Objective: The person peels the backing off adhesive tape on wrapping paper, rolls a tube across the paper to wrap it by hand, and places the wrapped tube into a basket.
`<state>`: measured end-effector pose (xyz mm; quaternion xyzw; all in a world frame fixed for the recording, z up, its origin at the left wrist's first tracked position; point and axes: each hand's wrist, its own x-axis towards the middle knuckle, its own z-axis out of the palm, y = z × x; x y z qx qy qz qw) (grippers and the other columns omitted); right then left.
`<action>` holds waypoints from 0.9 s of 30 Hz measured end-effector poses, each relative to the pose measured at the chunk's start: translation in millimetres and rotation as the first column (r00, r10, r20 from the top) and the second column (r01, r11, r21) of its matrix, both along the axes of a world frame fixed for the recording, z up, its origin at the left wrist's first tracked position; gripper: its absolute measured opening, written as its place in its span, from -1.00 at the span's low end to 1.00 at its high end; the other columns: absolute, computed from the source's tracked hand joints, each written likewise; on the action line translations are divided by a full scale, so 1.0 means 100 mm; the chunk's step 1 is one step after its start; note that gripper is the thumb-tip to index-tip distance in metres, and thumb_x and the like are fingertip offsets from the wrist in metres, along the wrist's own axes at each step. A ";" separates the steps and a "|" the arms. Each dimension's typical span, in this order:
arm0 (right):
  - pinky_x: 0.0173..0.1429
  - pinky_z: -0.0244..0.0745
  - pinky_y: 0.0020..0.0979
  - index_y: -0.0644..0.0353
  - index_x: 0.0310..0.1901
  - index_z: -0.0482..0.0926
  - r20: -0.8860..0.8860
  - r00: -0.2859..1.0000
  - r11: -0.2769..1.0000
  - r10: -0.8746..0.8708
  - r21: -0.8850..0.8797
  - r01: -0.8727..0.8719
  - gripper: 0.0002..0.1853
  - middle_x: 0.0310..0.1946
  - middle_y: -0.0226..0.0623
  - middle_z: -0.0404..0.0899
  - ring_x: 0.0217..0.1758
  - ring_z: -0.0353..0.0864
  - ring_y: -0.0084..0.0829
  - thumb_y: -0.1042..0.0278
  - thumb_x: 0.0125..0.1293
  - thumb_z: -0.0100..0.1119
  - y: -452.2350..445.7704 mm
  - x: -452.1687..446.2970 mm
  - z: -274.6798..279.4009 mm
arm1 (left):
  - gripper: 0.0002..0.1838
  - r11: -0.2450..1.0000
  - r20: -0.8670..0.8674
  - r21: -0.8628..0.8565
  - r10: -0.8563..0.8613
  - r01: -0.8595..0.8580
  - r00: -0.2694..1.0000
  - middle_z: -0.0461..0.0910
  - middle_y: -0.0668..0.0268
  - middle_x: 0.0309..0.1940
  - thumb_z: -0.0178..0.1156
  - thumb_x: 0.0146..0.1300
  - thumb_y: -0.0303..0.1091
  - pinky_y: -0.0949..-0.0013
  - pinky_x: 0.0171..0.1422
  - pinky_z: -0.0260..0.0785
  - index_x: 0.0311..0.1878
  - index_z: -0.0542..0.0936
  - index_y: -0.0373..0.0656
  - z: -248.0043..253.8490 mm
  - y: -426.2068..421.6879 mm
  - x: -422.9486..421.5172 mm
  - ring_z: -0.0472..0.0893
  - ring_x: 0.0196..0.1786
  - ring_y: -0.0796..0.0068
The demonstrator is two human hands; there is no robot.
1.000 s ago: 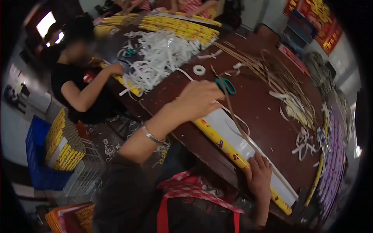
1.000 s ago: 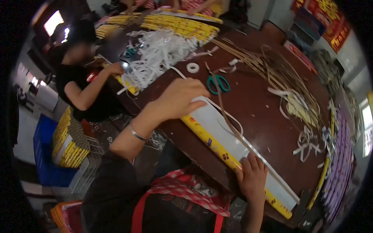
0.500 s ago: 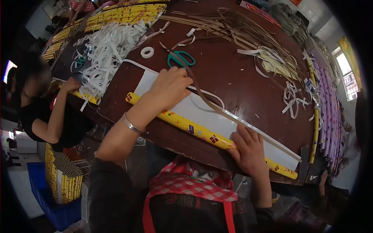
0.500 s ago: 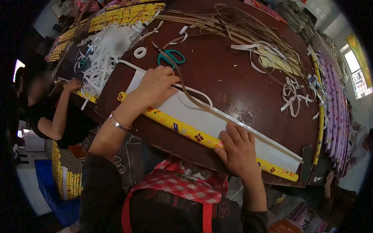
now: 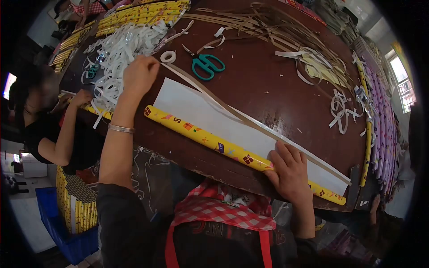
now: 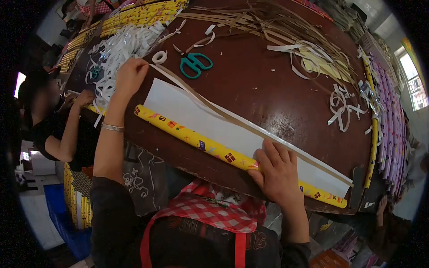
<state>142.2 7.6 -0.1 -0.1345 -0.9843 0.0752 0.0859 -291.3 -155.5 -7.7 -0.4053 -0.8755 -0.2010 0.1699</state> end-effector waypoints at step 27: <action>0.35 0.21 0.00 0.20 0.10 0.53 0.058 0.998 0.997 -0.035 -0.063 0.039 -0.46 0.27 -0.05 0.41 0.33 0.34 -0.03 -0.06 0.26 0.18 0.01 0.04 0.01 | -0.81 0.895 0.205 0.086 -0.445 0.437 0.872 0.61 0.19 -0.11 0.20 0.22 -0.43 0.15 0.14 0.40 -0.09 0.62 -0.17 0.25 0.09 0.57 0.58 -0.01 0.14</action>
